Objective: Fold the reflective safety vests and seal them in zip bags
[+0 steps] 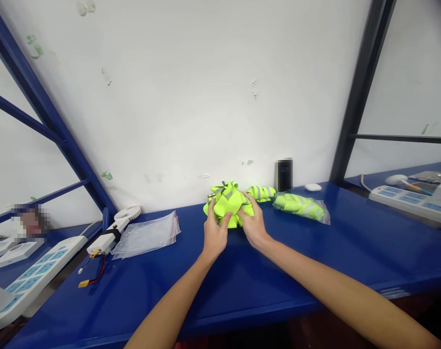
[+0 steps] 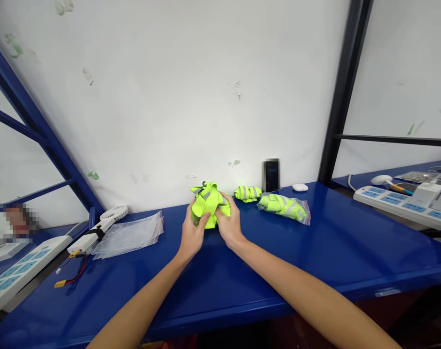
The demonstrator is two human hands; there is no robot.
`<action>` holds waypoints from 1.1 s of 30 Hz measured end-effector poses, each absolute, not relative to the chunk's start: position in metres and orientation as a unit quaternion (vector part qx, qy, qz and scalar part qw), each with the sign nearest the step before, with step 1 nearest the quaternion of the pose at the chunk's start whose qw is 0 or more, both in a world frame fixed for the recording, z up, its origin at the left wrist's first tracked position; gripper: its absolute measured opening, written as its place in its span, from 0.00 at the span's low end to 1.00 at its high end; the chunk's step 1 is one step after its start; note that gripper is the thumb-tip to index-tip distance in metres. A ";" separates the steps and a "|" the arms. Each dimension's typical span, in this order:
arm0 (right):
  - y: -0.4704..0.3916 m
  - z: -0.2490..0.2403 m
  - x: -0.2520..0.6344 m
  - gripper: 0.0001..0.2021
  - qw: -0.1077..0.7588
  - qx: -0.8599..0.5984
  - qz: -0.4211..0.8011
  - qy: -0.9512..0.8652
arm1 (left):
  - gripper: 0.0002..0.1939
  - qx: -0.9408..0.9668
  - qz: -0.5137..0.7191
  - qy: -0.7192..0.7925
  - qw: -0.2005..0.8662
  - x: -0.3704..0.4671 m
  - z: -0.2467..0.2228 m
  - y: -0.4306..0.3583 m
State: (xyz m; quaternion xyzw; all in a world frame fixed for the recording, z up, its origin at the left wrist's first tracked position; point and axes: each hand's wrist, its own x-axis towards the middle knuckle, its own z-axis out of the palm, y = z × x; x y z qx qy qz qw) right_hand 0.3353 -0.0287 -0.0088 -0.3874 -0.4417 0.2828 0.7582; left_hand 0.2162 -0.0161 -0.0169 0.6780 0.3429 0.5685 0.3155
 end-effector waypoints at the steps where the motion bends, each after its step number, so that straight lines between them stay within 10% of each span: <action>1: -0.030 -0.007 0.338 0.22 0.757 -0.388 0.289 -0.440 | 0.30 0.687 0.555 0.336 0.327 0.213 -0.015 -0.012; 8: -0.043 0.006 0.342 0.24 0.665 -0.290 0.580 -0.371 | 0.36 0.722 0.503 0.252 0.403 0.181 0.006 0.006; 14: -0.044 0.007 0.341 0.05 0.617 -0.243 0.703 -0.256 | 0.45 0.715 0.503 0.229 0.428 0.185 0.008 -0.003; 21: -0.051 -0.002 0.332 0.14 0.488 -0.192 0.811 -0.260 | 0.54 0.725 0.553 0.147 0.382 0.185 0.014 -0.006; 30: -0.050 -0.001 0.320 0.32 0.377 -0.223 0.794 -0.422 | 0.32 0.634 0.647 0.166 0.390 0.188 0.018 -0.008; 33: -0.042 0.005 0.306 0.29 0.463 -0.345 0.666 -0.473 | 0.26 0.580 0.705 0.237 0.332 0.180 0.014 0.003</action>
